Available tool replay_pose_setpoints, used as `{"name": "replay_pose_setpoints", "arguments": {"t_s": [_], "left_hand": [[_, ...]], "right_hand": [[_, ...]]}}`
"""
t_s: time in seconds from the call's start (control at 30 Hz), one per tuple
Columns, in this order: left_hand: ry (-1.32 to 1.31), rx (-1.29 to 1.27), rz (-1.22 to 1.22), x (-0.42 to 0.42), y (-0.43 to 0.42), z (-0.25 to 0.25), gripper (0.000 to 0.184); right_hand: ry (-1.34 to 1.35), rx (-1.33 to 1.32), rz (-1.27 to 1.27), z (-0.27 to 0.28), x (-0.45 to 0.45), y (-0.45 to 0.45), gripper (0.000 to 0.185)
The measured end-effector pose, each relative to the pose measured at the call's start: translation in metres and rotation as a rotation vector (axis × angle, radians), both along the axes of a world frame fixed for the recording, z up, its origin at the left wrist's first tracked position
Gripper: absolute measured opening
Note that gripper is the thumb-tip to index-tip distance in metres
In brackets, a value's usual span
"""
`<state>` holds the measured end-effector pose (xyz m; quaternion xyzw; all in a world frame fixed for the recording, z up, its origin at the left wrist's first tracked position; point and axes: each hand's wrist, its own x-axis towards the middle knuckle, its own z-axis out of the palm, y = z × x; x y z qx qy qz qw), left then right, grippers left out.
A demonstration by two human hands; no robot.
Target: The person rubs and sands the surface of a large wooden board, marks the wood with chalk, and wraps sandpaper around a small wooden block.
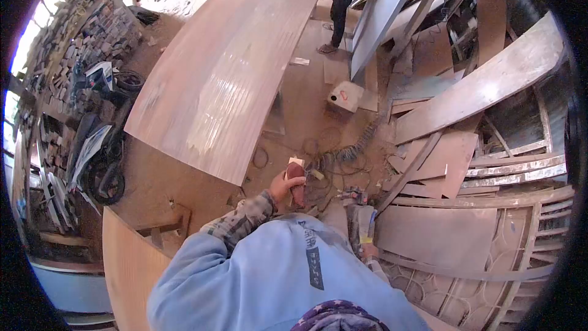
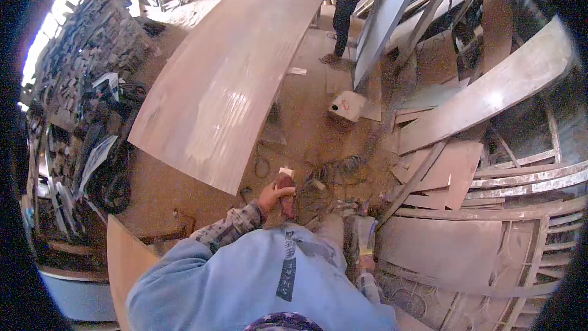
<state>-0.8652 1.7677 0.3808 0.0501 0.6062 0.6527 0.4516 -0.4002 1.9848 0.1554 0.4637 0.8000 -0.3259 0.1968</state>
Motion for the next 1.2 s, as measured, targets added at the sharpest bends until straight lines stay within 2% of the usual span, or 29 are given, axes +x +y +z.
{"name": "replay_pose_setpoints", "arguments": {"t_s": [0.1, 0.17, 0.27, 0.37, 0.4, 0.47, 0.53, 0.57, 0.73, 0.87, 0.93, 0.97, 1.0, 1.1, 1.2], "left_hand": [[-0.122, 0.053, -0.015, -0.006, 0.007, 0.006, 0.047], [-0.028, 0.035, -0.040, -0.008, 0.016, 0.009, 0.051], [-0.099, 0.016, -0.073, -0.007, 0.028, -0.005, 0.052], [-0.035, 0.055, -0.083, -0.021, 0.039, -0.003, 0.051], [0.113, 0.087, -0.115, -0.028, 0.038, 0.000, 0.049], [0.238, 0.140, -0.216, -0.040, 0.042, -0.002, 0.048], [-0.179, 0.117, -0.095, -0.051, 0.052, -0.014, 0.037], [-0.193, 0.119, -0.147, -0.055, 0.052, -0.016, 0.037], [-0.258, 0.099, 0.027, -0.075, 0.066, -0.035, 0.038], [-0.204, 0.175, 0.025, -0.102, 0.088, -0.022, 0.041], [-0.135, 0.118, 0.060, -0.116, 0.101, -0.029, 0.041], [-0.080, 0.054, 0.085, -0.124, 0.113, -0.014, 0.042], [-0.109, 0.109, 0.125, -0.124, 0.124, 0.001, 0.031], [-0.155, 0.157, 0.176, -0.142, 0.166, -0.022, 0.041], [-0.143, 0.135, 0.135, -0.150, 0.239, -0.028, 0.038]], "right_hand": [[-0.039, -0.047, -0.025, 0.001, -0.005, -0.017, 0.038], [-0.046, -0.074, -0.021, -0.003, -0.019, -0.022, 0.037], [-0.042, -0.087, -0.004, 0.000, -0.040, -0.024, 0.037], [0.001, -0.076, 0.008, 0.009, -0.067, -0.016, 0.037], [0.021, -0.067, 0.003, 0.011, -0.077, -0.013, 0.036], [0.054, -0.044, -0.019, 0.018, -0.093, -0.007, 0.036], [0.072, -0.029, -0.059, 0.026, -0.105, -0.002, 0.036], [0.075, -0.022, -0.079, 0.031, -0.108, -0.003, 0.036], [0.024, -0.046, -0.150, 0.033, -0.112, -0.010, 0.035], [-0.036, -0.100, -0.151, 0.016, -0.113, 0.000, 0.034], [-0.054, -0.121, -0.145, 0.008, -0.121, 0.015, 0.034], [-0.056, -0.127, -0.144, 0.004, -0.128, 0.027, 0.034], [-0.052, -0.135, -0.145, 0.000, -0.134, 0.040, 0.034], [-0.028, -0.149, -0.140, -0.011, -0.161, 0.093, 0.034], [0.016, -0.150, -0.132, -0.024, -0.190, 0.175, 0.033]]}}
